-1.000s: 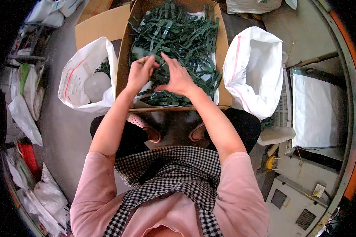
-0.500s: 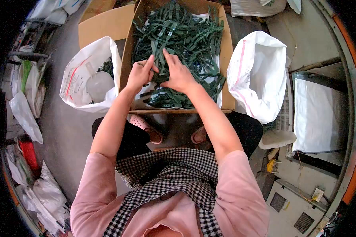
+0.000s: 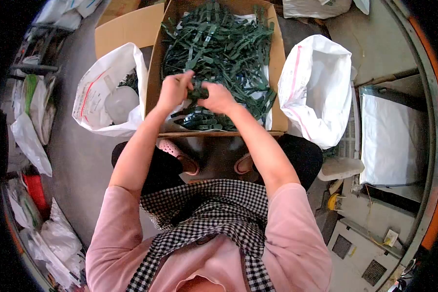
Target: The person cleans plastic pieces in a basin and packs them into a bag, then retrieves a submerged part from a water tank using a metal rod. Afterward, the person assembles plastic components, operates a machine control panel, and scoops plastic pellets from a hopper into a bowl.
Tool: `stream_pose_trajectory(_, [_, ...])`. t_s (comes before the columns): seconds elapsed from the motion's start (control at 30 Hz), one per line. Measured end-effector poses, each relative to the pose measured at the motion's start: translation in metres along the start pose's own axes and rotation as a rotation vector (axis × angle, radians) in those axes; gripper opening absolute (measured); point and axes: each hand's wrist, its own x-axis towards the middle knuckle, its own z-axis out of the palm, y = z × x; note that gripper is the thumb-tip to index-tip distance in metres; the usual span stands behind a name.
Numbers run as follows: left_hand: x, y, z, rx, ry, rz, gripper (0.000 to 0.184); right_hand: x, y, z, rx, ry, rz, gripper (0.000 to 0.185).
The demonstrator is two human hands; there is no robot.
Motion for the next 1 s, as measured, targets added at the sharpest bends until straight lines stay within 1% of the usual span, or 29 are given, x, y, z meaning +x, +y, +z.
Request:
stream_pose_trajectory(0.03, [-0.009,-0.007,0.001,0.610,0.146,0.526,0.031,0.002,0.007,0.011,-0.196,0.015,0.075,0.059])
stream_pose_trajectory(0.07, [-0.008,-0.006,-0.004,0.609,0.147,0.524,0.031,0.001,0.002,0.014,-0.197,0.013,0.075,0.059])
stream_pose_trajectory(0.13, [-0.003,0.001,-0.031,0.719,0.149,0.240,0.026,0.001,-0.012,0.020,-0.408,-0.226,0.285,0.073])
stream_pose_trajectory(0.17, [0.001,0.011,-0.057,0.774,0.207,0.033,0.026,0.000,-0.010,0.027,-0.589,-0.222,0.190,0.079])
stream_pose_trajectory(0.2, [0.005,0.012,-0.085,0.824,0.263,-0.175,0.029,0.005,-0.007,0.030,-0.584,-0.228,0.192,0.079])
stream_pose_trajectory(0.27, [0.019,-0.069,-0.135,0.793,0.395,-0.171,0.038,0.033,-0.004,0.032,-0.483,-0.139,0.235,0.073])
stream_pose_trajectory(0.3, [0.019,-0.085,-0.142,0.796,0.402,-0.179,0.038,0.042,-0.004,0.037,-0.377,-0.010,0.204,0.057])
stream_pose_trajectory(0.33, [0.015,-0.098,-0.147,0.907,0.423,-0.298,0.044,0.053,0.001,0.045,-0.373,-0.018,0.197,0.057])
stream_pose_trajectory(0.37, [0.012,-0.105,-0.150,1.018,0.440,-0.418,0.050,0.068,0.013,0.057,-0.357,-0.040,0.166,0.048])
stream_pose_trajectory(0.4, [0.009,-0.101,-0.148,1.028,0.436,-0.430,0.050,0.081,0.026,0.072,-0.338,-0.062,0.137,0.040])
stream_pose_trajectory(0.43, [0.010,-0.088,-0.139,1.034,0.475,-0.330,0.048,0.095,0.045,0.087,-0.334,-0.024,0.178,0.025])
stream_pose_trajectory(0.47, [0.015,-0.073,-0.130,1.032,0.518,-0.223,0.046,0.095,0.043,0.085,-0.307,0.048,0.133,0.020])
stream_pose_trajectory(0.5, [0.023,-0.060,-0.122,0.910,0.412,-0.189,0.039,0.092,0.041,0.079,-0.273,0.141,0.036,0.018])
stream_pose_trajectory(0.53, [0.028,-0.068,-0.105,0.707,0.418,0.034,0.036,0.087,0.040,0.074,-0.244,0.229,-0.061,0.016])
stream_pose_trajectory(0.57, [0.022,-0.045,-0.086,0.490,0.181,0.003,0.041,0.079,0.032,0.064,-0.254,0.221,-0.058,0.016])
stream_pose_trajectory(0.6, [0.024,-0.045,-0.064,0.444,-0.021,0.086,0.043,0.068,0.018,0.049,-0.217,0.259,-0.192,0.014])
stream_pose_trajectory(0.63, [0.020,-0.044,-0.043,0.457,-0.122,0.156,0.038,0.057,0.004,0.036,-0.176,0.301,-0.326,0.014])
stream_pose_trajectory(0.67, [0.011,-0.036,-0.026,0.569,-0.097,0.249,0.042,0.047,-0.011,0.024,-0.183,0.298,-0.323,0.014])
stream_pose_trajectory(0.73, [0.014,-0.028,-0.009,0.498,-0.128,0.239,0.034,0.030,-0.031,0.004,-0.025,0.429,-0.491,0.014])
stream_pose_trajectory(0.77, [0.013,-0.020,-0.008,0.499,-0.132,0.249,0.034,0.027,-0.025,-0.006,-0.019,0.322,-0.434,0.031])
stream_pose_trajectory(0.8, [0.012,-0.012,-0.009,0.508,-0.076,0.294,0.028,0.020,-0.024,-0.005,-0.021,0.334,-0.430,0.031])
stream_pose_trajectory(0.83, [0.011,-0.004,-0.009,0.516,-0.018,0.341,0.022,0.012,-0.024,-0.003,0.005,0.495,-0.430,0.057])
stream_pose_trajectory(0.87, [0.008,-0.002,-0.008,0.437,0.043,0.340,0.019,0.007,-0.024,-0.004,0.031,0.654,-0.432,0.085])
stream_pose_trajectory(0.9, [0.007,0.000,-0.008,0.182,-0.034,0.205,0.022,0.003,-0.015,-0.005,0.003,0.385,-0.302,0.129])
stream_pose_trajectory(0.93, [0.004,0.001,-0.008,-0.071,-0.111,0.064,0.026,0.001,-0.009,0.005,0.008,0.387,-0.299,0.129])
stream_pose_trajectory(0.97, [0.001,0.002,-0.005,-0.447,-0.177,-0.051,0.031,0.003,-0.004,0.015,0.237,0.299,-0.307,0.130])
stream_pose_trajectory(1.0, [-0.005,0.006,-0.001,-0.439,-0.181,-0.047,0.031,0.004,-0.005,0.023,0.465,0.211,-0.311,0.131])
